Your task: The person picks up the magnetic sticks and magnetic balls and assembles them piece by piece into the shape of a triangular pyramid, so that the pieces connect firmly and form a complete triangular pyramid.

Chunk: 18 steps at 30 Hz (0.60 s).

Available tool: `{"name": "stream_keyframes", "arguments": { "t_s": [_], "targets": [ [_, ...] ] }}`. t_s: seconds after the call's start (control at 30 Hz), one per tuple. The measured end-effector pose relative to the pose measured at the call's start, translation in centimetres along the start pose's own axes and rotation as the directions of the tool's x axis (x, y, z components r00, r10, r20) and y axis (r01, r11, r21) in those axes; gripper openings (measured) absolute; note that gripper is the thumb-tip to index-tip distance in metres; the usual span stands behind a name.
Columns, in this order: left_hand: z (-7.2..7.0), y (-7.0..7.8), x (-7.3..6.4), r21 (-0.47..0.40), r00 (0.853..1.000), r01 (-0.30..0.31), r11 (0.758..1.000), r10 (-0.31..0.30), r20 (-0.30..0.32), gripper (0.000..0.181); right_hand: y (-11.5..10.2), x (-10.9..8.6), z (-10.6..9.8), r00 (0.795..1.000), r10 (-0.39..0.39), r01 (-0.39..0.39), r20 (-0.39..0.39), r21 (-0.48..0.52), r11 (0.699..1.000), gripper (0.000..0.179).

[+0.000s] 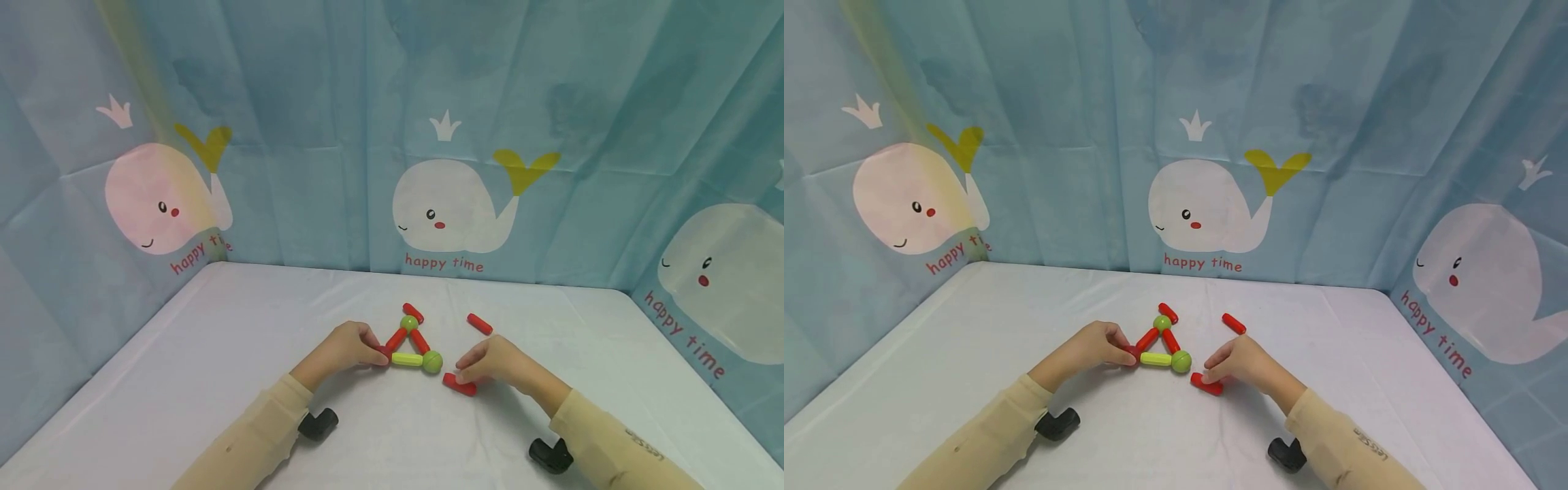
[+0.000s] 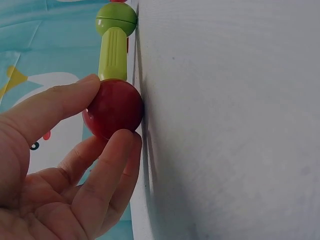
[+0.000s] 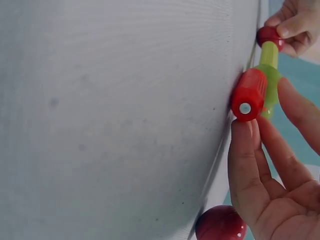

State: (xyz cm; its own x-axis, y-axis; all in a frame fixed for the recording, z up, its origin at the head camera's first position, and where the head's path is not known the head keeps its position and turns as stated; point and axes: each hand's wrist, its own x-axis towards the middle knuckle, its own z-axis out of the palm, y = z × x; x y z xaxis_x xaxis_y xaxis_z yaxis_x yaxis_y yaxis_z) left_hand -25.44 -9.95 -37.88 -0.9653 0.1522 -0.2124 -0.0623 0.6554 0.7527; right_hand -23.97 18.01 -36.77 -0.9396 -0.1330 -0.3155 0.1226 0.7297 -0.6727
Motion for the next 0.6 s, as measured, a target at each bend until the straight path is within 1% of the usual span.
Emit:
{"name": "stream_keyframes", "arguments": {
  "t_s": [0.13,0.43,0.6],
  "targets": [
    [-0.01,-0.01,0.01,0.0,1.0,0.001,1.0,-0.001,0.0,0.023,0.24,-0.11,0.01,1.0,-0.012,0.012,0.022,-0.004,1.0,0.021],
    [0.03,-0.21,0.18,0.002,1.0,-0.002,1.0,0.002,0.001,0.023,0.17,-0.18,0.35,1.0,-0.003,0.003,0.027,-0.007,1.0,0.02],
    [-0.04,-0.37,0.29,-0.004,1.0,0.005,1.0,-0.005,0.021,0.024,0.1,-0.15,0.51,1.0,-0.004,0.004,0.027,-0.022,1.0,0.017]
  ]
}}
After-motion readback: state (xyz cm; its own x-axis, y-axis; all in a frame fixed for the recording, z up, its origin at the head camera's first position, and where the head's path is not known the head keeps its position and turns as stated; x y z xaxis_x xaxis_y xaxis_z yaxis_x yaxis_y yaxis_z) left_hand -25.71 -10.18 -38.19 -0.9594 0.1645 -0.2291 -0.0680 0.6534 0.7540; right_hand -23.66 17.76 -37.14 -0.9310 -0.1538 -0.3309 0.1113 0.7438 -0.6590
